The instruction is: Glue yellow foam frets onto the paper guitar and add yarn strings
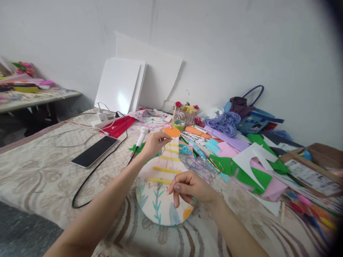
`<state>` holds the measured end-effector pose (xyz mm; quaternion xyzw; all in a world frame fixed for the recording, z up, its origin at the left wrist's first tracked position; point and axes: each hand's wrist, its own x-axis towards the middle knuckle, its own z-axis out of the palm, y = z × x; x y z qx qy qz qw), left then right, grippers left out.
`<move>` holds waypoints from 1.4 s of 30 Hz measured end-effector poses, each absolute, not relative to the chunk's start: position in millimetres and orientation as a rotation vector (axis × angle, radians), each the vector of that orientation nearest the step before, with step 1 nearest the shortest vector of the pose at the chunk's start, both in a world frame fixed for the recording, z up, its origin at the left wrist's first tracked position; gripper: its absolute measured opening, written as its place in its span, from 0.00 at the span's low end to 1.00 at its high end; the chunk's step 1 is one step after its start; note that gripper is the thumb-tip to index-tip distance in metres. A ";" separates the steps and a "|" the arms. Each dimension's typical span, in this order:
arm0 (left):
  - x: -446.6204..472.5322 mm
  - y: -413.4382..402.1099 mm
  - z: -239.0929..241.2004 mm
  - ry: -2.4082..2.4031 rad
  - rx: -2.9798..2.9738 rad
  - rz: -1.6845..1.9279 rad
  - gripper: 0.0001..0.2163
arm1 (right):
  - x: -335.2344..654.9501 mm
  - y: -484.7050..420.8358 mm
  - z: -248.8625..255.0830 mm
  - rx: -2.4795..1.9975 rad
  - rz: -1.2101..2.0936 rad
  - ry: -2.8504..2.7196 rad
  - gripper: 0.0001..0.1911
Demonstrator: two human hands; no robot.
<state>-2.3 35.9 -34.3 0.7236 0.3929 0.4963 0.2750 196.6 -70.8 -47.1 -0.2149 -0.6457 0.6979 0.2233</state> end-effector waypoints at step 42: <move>-3.6 27.7 -29.6 1.085 2.278 1.149 0.05 | 227.9 -32.0 -37.6 -0.747 1.297 -0.851 0.13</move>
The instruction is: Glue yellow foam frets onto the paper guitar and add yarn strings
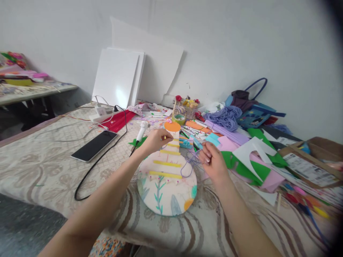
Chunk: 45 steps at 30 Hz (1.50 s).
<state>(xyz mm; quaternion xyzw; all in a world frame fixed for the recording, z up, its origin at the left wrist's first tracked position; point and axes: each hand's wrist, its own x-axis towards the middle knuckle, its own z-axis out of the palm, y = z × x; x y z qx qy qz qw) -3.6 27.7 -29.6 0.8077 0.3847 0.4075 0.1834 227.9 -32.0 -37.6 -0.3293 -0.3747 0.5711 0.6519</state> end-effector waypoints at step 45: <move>11.7 3.7 -21.0 0.753 1.760 0.773 0.17 | 199.3 -50.4 -51.9 -0.909 1.322 -1.311 0.13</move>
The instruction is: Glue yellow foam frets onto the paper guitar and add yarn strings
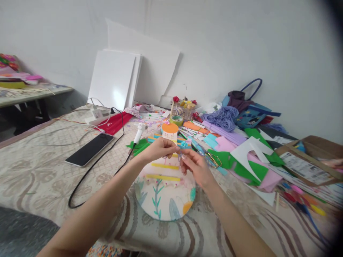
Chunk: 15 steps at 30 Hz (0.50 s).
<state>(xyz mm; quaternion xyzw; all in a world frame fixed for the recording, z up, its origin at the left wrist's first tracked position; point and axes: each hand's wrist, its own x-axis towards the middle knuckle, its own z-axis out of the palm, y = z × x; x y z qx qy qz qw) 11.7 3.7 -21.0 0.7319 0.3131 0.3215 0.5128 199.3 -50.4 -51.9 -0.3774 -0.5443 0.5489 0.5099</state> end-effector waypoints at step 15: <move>-14.2 19.9 -18.9 0.804 1.633 0.730 0.16 | 240.9 -22.0 -50.7 -0.975 1.038 -0.875 0.15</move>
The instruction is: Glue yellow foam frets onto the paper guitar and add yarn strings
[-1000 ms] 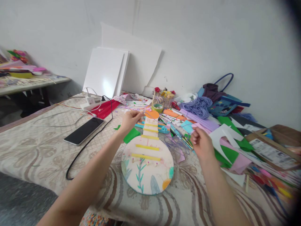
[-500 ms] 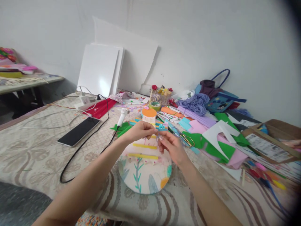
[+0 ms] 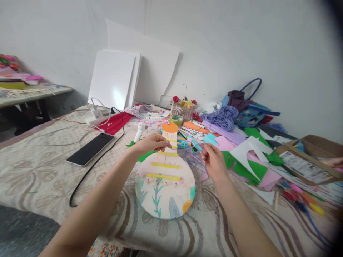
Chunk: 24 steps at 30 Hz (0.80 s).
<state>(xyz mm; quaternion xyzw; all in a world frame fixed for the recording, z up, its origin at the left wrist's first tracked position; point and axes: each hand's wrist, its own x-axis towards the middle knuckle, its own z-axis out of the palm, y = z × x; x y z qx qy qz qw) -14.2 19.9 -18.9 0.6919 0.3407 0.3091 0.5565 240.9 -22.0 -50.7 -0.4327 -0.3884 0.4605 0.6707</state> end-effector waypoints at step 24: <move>21.9 9.9 -39.6 0.497 1.678 0.726 0.22 | 216.7 -42.9 -52.3 -1.106 0.955 -1.448 0.13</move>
